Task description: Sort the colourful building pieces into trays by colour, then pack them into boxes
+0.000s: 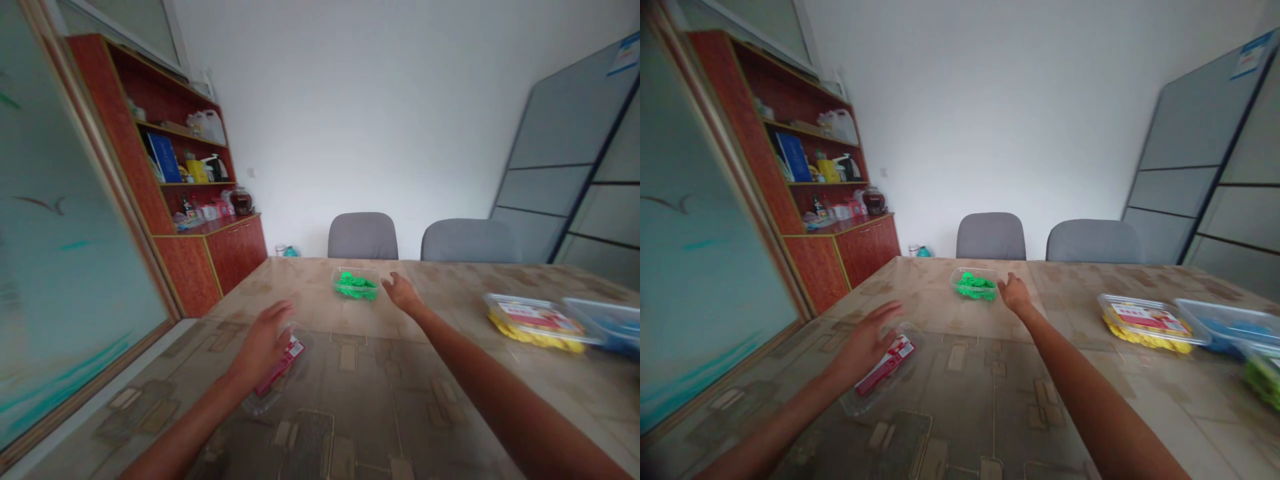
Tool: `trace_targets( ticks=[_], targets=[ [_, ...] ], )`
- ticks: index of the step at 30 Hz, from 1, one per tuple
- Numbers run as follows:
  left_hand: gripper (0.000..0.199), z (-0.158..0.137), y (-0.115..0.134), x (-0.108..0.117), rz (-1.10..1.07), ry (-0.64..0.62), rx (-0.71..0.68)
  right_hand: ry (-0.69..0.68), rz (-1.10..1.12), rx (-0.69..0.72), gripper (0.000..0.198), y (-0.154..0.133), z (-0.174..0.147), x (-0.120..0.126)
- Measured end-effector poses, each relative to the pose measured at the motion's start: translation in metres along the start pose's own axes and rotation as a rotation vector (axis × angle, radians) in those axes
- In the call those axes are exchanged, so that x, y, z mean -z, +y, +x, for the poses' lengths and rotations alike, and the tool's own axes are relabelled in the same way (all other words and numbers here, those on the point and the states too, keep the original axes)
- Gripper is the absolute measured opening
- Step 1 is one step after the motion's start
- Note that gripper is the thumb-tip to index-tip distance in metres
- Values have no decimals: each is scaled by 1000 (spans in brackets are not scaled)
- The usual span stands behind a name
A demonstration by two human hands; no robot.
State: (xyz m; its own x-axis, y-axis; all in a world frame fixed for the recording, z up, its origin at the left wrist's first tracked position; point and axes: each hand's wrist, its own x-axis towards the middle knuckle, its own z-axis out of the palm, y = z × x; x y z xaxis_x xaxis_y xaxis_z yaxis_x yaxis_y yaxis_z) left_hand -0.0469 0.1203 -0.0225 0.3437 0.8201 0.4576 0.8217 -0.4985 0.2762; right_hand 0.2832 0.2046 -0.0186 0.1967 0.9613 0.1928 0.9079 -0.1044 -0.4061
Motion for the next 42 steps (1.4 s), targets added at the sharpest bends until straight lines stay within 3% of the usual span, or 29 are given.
trace_targets(
  ticks=[3, 7, 11, 15, 21, 25, 30, 34, 37, 40, 42],
  targets=[
    [40, 23, 29, -8, -55, -28, -163, -19, -66, 135, 38, -7, 6, -9],
    [50, 59, 51, -24, -51, -104, -177, -105, -137, 291, 48, -14, 8, -14],
    [73, 94, 56, -42, -34, -204, -162, -130, -179, 321, 49, -19, 17, -17],
    [75, 122, 53, -53, -1, -291, -121, -145, -195, 386, 38, -18, 28, -20],
    [86, 124, 50, -57, 31, -358, -65, -94, -140, 558, 29, -4, 12, -29],
    [98, 115, 56, -52, 22, -402, -67, -22, -88, 625, 33, 5, -22, -24],
    [111, 89, 69, -35, -33, -521, -158, 10, -80, 721, 39, 14, -94, -4],
    [107, 38, 89, -10, -213, -606, -285, 79, -118, 817, 53, 24, -165, 12],
    [108, -12, 105, 3, -301, -574, -232, 117, -150, 857, 63, 33, -209, 22],
    [104, -59, 113, -3, -316, -621, -141, 123, -173, 861, 78, 40, -237, 28],
    [82, -84, 115, -13, -300, -643, -102, 92, -171, 889, 75, 43, -248, 27]
  ],
)
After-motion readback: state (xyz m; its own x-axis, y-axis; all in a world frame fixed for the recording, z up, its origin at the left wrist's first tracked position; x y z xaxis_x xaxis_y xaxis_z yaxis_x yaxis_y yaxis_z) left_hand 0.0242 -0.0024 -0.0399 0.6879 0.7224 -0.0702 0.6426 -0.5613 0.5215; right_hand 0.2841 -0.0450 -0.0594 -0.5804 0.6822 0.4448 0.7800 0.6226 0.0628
